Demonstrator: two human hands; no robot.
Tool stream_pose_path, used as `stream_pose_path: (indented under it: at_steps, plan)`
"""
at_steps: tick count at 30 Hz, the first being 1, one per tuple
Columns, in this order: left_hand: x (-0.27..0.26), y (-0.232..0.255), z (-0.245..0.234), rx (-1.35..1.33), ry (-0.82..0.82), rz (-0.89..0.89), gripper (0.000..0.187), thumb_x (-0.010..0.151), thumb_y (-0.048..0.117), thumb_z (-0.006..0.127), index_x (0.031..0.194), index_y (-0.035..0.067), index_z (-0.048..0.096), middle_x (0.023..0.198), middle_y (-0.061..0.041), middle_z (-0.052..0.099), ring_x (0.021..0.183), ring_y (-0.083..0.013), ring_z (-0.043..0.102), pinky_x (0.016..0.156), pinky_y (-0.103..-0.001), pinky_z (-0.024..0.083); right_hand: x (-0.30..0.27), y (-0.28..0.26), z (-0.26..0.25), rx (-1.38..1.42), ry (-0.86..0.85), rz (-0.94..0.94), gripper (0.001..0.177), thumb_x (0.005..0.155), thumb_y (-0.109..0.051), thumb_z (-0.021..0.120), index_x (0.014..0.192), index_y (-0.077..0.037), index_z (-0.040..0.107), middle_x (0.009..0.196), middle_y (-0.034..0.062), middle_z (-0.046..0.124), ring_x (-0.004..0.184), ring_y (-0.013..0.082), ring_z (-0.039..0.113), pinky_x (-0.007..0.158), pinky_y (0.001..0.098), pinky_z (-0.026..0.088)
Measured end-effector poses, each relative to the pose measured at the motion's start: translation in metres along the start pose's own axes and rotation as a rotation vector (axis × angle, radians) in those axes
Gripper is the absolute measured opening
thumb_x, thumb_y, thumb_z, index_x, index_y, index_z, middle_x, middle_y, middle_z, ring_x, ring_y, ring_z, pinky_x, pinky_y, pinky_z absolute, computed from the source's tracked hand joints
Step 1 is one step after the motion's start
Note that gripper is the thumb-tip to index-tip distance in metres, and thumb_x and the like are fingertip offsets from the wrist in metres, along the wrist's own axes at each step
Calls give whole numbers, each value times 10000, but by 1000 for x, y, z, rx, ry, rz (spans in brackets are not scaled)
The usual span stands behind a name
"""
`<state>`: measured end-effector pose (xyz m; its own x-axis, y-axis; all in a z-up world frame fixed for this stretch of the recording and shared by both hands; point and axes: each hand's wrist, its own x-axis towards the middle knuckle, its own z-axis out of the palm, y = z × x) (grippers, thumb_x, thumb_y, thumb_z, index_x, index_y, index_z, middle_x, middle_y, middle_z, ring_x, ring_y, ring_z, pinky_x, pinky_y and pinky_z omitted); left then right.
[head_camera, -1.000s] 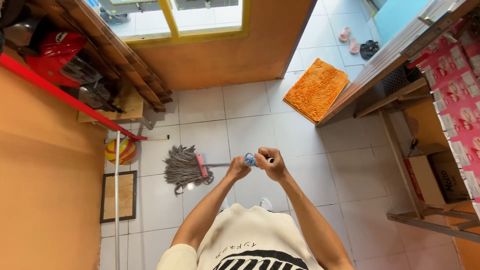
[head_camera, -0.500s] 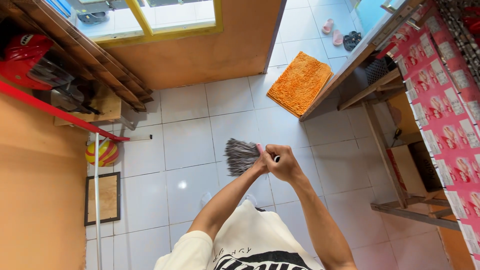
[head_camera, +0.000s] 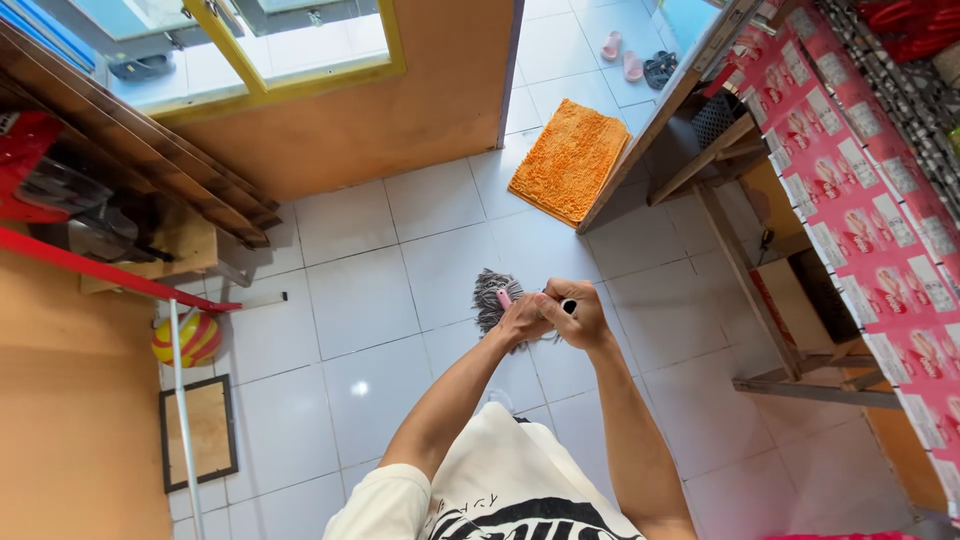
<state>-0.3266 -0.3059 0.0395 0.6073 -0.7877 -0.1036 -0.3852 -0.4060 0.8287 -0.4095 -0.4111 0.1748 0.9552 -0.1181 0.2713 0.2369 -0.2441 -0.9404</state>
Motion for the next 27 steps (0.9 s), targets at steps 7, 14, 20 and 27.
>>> stream_pose_path:
  at_steps: [7, 14, 20, 27]
  plan:
    - [-68, -5, -59, 43, 37, -175, 161, 778, 136, 596, 814, -11, 654, 751, -216, 686, 742, -427, 685, 642, -536, 515, 9, -27, 57, 151, -23, -44, 297, 943, -106, 648, 672, -46, 540, 575, -29, 529, 540, 33, 418, 459, 247, 319]
    - [-146, -57, -93, 106, 210, -271, 179, 748, 143, 621, 815, -15, 670, 804, -264, 699, 810, -477, 681, 708, -557, 545, 1, -26, 135, 405, -54, 81, 374, 957, -82, 621, 639, -87, 423, 537, -14, 448, 494, 49, 357, 446, 248, 272]
    - [-211, -112, -110, 167, 278, -374, 192, 768, 155, 598, 789, -10, 692, 798, -279, 693, 813, -488, 685, 741, -557, 560, -8, -16, 204, 543, -113, 61, 378, 967, -80, 588, 645, -100, 392, 529, 1, 439, 474, 72, 360, 441, 262, 276]
    - [-282, -163, -133, 237, 295, -449, 176, 782, 174, 599, 790, 17, 678, 809, -237, 705, 824, -478, 678, 730, -559, 556, -25, 0, 277, 665, -161, 178, 367, 967, -76, 571, 656, -89, 377, 552, 23, 453, 505, 100, 372, 486, 276, 322]
